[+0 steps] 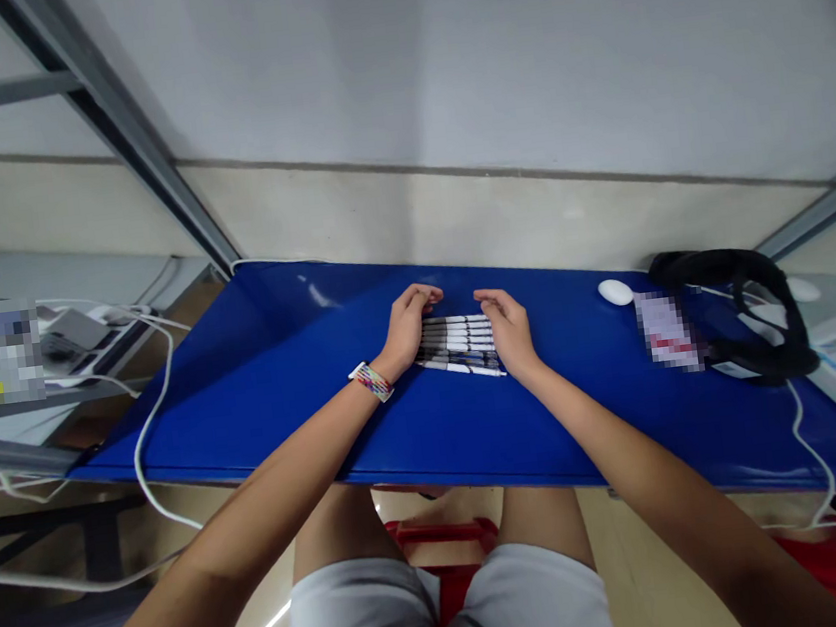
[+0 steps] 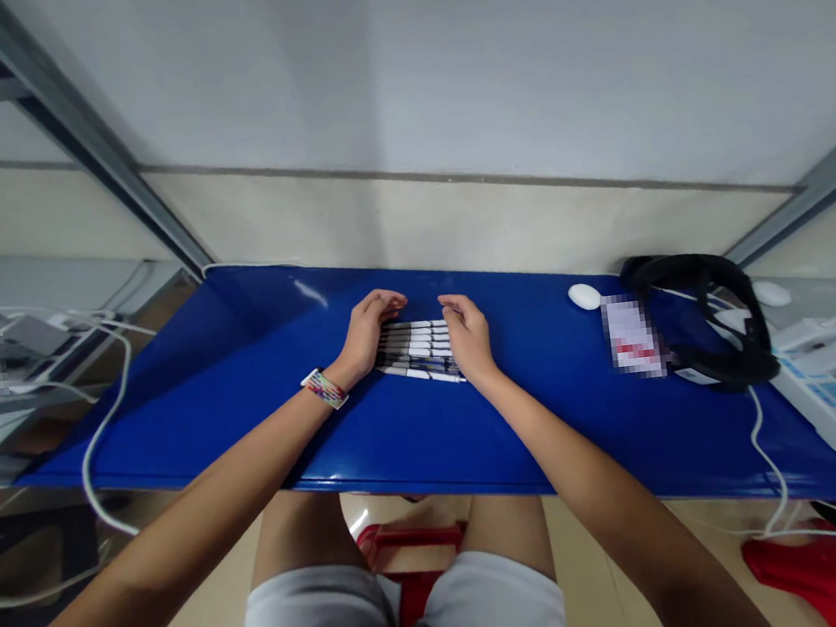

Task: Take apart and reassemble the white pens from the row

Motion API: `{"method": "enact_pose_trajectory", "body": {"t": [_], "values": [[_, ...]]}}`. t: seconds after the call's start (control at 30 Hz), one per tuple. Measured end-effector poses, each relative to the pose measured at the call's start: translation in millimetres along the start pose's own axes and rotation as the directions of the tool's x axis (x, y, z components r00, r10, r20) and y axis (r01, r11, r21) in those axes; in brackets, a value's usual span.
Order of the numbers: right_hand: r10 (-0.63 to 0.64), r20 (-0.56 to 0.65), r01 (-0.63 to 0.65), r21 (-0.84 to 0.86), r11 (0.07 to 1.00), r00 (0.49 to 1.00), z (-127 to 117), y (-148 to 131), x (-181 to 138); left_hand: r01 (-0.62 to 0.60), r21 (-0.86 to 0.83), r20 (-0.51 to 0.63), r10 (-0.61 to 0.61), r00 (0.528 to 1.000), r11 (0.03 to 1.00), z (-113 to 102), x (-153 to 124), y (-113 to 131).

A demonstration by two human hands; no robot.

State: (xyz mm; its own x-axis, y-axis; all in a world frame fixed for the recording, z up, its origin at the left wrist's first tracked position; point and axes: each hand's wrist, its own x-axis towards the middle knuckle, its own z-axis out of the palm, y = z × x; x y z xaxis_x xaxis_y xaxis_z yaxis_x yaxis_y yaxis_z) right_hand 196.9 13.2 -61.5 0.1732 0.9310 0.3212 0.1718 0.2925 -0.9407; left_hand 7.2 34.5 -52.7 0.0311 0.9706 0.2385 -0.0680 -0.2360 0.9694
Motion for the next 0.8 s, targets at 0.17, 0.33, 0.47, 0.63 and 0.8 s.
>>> {"method": "enact_pose_trajectory", "body": {"t": [0.17, 0.33, 0.47, 0.63, 0.8], "values": [[-0.006, 0.017, 0.006, -0.049, 0.999, 1.000, 0, -2, 0, 0.012, -0.064, 0.023, -0.010, 1.000, 0.998, 2, -3, 5], [-0.039, 0.039, 0.043, -0.116, 0.992, 0.998, -1, -1, -1, 0.046, -0.077, 0.031, -0.044, 0.999, 0.996, 4, -5, 8], [-0.120, 0.109, 0.143, -0.229, 0.963, 0.987, -2, -1, -2, 0.061, -0.078, 0.031, -0.059, 0.998, 0.995, 4, -4, 8], [-0.175, 0.168, 0.226, -0.361, 0.905, 0.970, -3, -5, -6, 0.070, -0.044, 0.039, -0.068, 0.997, 0.997, 3, -3, 7], [-0.320, 0.262, 0.404, -0.394, 0.826, 0.910, -10, -22, -9, 0.055, -0.049, 0.021, -0.054, 0.998, 0.997, 0, -1, 6]]}}
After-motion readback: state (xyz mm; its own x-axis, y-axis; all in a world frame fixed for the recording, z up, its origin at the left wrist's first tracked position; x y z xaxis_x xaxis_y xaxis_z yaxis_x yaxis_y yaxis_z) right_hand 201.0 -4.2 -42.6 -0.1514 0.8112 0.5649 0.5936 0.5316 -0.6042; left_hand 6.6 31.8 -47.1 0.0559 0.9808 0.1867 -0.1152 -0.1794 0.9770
